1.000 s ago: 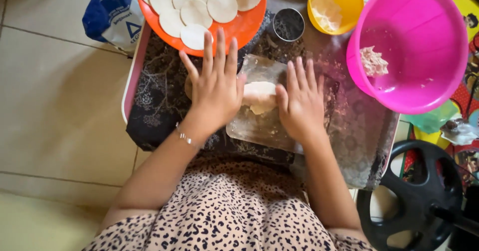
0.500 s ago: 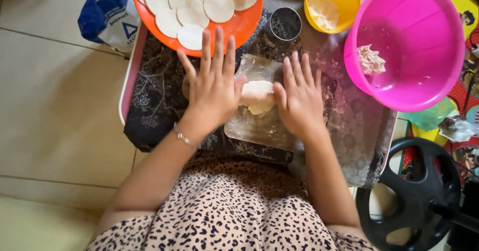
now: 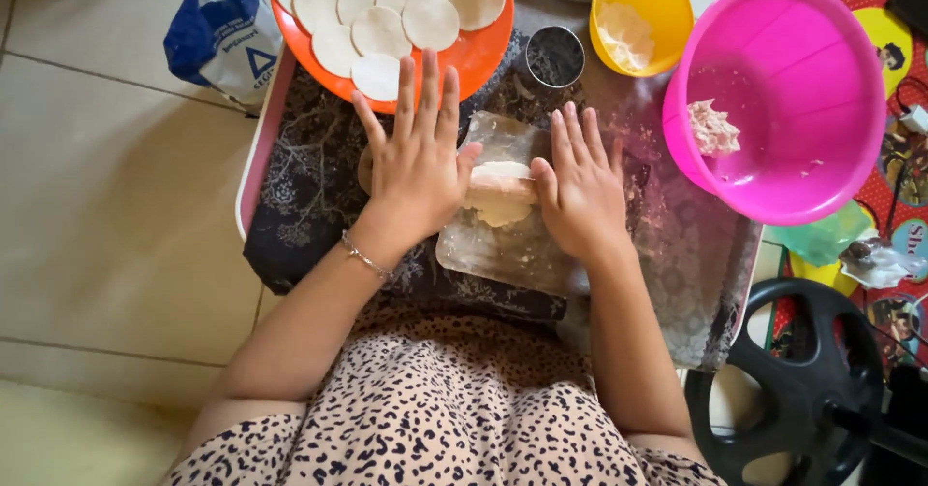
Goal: Cutting circular shapes from flattened dough using a metal cutter and rolling small portions of dough into balls by hand.
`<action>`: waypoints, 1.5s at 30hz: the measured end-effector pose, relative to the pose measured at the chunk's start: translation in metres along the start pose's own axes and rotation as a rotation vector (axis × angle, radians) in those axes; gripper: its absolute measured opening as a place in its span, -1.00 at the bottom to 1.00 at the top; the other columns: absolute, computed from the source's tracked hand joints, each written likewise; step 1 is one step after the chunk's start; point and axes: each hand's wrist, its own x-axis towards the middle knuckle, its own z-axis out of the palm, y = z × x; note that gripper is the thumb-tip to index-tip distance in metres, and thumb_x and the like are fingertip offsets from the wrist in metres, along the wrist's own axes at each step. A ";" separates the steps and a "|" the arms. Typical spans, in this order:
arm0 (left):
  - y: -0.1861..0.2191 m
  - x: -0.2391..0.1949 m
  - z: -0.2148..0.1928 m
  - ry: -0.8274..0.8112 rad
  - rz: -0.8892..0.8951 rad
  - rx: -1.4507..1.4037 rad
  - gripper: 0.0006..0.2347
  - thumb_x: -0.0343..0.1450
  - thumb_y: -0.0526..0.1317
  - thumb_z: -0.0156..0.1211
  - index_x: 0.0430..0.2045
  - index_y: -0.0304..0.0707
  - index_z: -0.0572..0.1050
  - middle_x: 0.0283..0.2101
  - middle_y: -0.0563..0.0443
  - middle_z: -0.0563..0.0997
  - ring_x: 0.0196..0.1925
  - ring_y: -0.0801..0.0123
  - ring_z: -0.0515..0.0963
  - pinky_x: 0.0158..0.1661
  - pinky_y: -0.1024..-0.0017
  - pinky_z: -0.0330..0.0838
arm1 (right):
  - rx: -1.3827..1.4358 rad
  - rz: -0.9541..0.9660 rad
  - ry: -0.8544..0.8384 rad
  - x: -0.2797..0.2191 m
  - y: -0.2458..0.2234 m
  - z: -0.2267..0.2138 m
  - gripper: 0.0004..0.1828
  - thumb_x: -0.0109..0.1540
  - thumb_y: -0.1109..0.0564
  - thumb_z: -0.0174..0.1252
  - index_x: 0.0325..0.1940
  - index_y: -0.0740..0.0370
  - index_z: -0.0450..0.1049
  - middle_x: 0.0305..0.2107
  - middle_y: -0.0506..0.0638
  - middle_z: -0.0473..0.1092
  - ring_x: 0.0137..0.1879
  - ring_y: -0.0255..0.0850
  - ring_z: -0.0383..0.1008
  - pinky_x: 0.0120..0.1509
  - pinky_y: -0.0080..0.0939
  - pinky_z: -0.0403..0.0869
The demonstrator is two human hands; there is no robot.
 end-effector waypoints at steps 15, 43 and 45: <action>0.001 -0.052 0.014 -0.023 0.095 0.003 -0.31 0.59 0.09 -0.09 0.53 -0.33 -0.16 0.57 -0.11 -0.35 0.57 0.07 -0.48 0.27 -0.61 -0.49 | -0.015 -0.057 0.051 -0.055 -0.015 0.001 -0.26 0.46 -0.13 -0.20 0.60 0.40 -0.05 0.56 0.24 -0.13 0.67 0.10 -0.35 0.64 0.35 -0.33; -0.006 0.006 0.033 0.473 0.360 -0.094 -0.84 0.46 -0.05 0.13 -0.19 0.04 0.57 -0.24 0.21 0.49 -0.22 0.31 0.49 -0.23 0.25 0.31 | 0.174 -0.101 0.277 -0.118 0.030 -0.030 -0.57 0.25 0.19 0.24 0.21 0.24 0.43 0.18 0.09 0.44 0.47 0.11 0.32 0.70 0.25 -0.26; 0.012 0.000 0.026 0.316 0.389 -0.003 -0.64 0.20 -0.02 0.44 -0.21 -0.14 0.62 -0.16 0.01 0.53 -0.14 0.16 0.48 -0.15 0.15 0.34 | 0.180 0.037 0.360 -0.126 0.041 -0.048 -0.61 0.29 0.25 0.25 0.20 0.30 0.43 0.14 0.16 0.43 0.44 0.19 0.36 0.69 0.17 -0.14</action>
